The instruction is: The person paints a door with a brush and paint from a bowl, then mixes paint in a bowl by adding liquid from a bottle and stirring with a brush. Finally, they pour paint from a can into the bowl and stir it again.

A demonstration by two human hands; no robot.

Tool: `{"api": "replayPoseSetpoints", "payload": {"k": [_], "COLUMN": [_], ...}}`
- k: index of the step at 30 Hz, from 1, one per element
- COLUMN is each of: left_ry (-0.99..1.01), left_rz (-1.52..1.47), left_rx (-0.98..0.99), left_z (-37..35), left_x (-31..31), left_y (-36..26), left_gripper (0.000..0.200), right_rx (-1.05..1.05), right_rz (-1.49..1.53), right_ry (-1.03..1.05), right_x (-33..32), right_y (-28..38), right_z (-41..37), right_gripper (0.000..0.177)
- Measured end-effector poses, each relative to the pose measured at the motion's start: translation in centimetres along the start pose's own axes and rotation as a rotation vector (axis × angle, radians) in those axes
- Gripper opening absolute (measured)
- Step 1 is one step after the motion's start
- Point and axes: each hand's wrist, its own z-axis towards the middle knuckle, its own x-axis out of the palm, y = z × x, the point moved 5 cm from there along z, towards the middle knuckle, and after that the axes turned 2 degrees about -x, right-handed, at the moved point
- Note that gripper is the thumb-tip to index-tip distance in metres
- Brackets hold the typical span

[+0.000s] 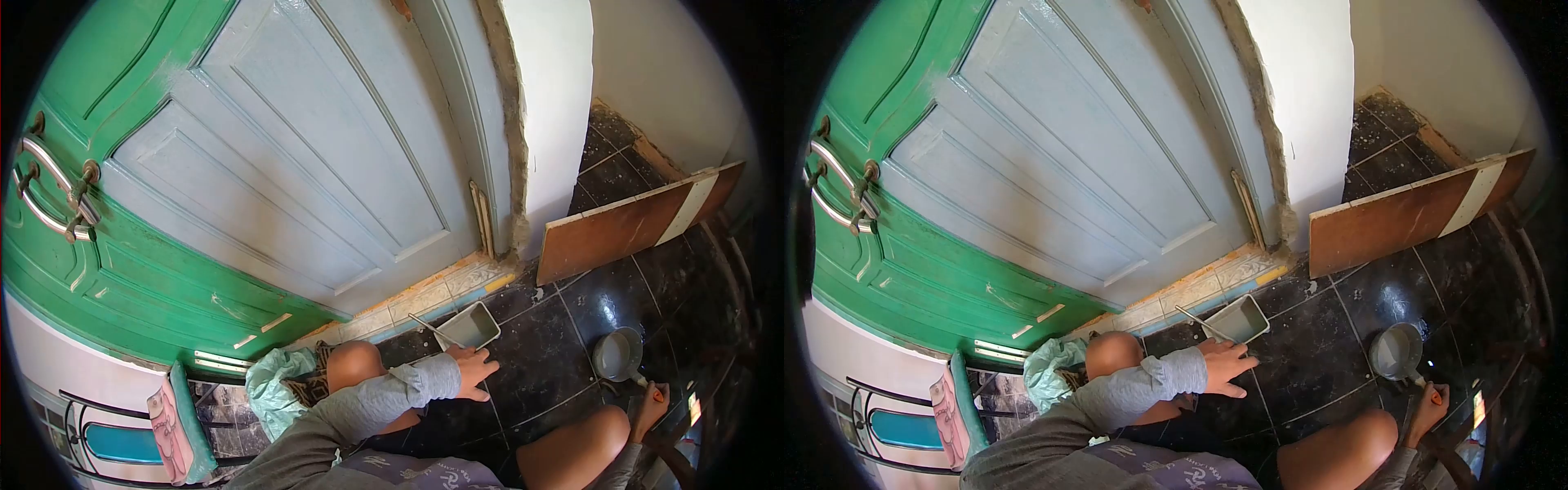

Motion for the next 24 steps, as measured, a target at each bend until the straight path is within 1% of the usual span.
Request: {"api": "replayPoseSetpoints", "payload": {"k": [1,4,7,8,9,11,12,13,14,15,16,17,18,19,20,21,23,24], "left_ry": [0.003,0.000,-0.006,-0.009,-0.010,-0.004,0.000,0.008,0.064,0.073,0.081,0.087,0.110,0.097,0.078,0.063,0.020,0.005], "left_rz": [-0.003,-0.007,-0.003,-0.002,0.000,-0.001,0.002,0.003,0.004,0.008,0.013,0.019,0.021,0.014,0.010,0.007,-0.024,-0.040], "left_rx": [0.003,0.010,0.017,0.029,0.045,0.087,0.106,0.122,0.108,0.123,0.138,0.157,0.159,0.159,0.153,0.142,0.118,0.104], "left_z": [0.0,-0.1,-0.6,-0.6,-0.6,-0.5,-0.4,-0.5,-0.7,-0.9,-1.0,-1.0,-0.8,-0.7,-0.6,-0.7,-1.3,-1.7], "left_x": [0.0,-0.1,-0.3,0.0,0.5,1.6,2.3,2.6,2.6,2.9,3.3,3.7,4.1,4.3,4.3,4.2,4.0,4.1], "left_y": [-0.1,-0.3,-0.7,-0.7,-0.8,-1.1,-1.2,-1.3,-1.7,-1.8,-1.8,-1.8,-1.5,-1.5,-1.1,-0.7,0.0,0.4], "left_gripper": [0.069,0.069,0.068,0.068,0.068,0.069,0.069,0.069,0.071,0.072,0.073,0.073,0.075,0.074,0.074,0.074,0.074,0.074], "right_rx": [-0.008,-0.097,0.051,0.066,0.082,0.058,-0.407,-0.571,-0.737,-0.720,-0.495,-0.196,-0.227,-0.287,-0.389,-0.443,-0.596,-0.583], "right_rz": [-0.002,-0.023,0.436,0.488,0.538,0.860,0.484,0.383,0.292,0.368,0.807,1.255,1.303,1.325,1.390,1.564,1.567,1.674], "right_ry": [0.017,-0.116,-0.115,-0.058,-0.005,0.103,-0.052,-0.030,-0.019,-0.024,0.210,0.335,0.311,0.332,0.342,0.354,0.194,0.163], "right_x": [-0.1,-0.8,-1.3,-1.6,-1.7,-1.0,-1.3,-0.2,1.0,2.1,3.9,5.7,7.4,8.0,8.6,10.1,11.3,12.8], "right_y": [0.0,-0.3,1.2,5.5,11.5,20.6,27.8,32.9,37.9,42.6,46.9,51.1,54.4,58.3,62.0,65.1,69.8,71.5], "right_z": [0.1,0.5,3.2,3.8,4.2,5.6,5.4,4.6,3.7,2.9,2.2,1.3,0.7,-0.6,-1.5,-1.8,-2.7,-2.9], "right_gripper": [0.020,0.021,0.021,0.021,0.021,0.008,0.004,0.019,0.034,0.016,0.004,0.016,0.016,0.016,0.017,0.017,0.017,0.019]}}
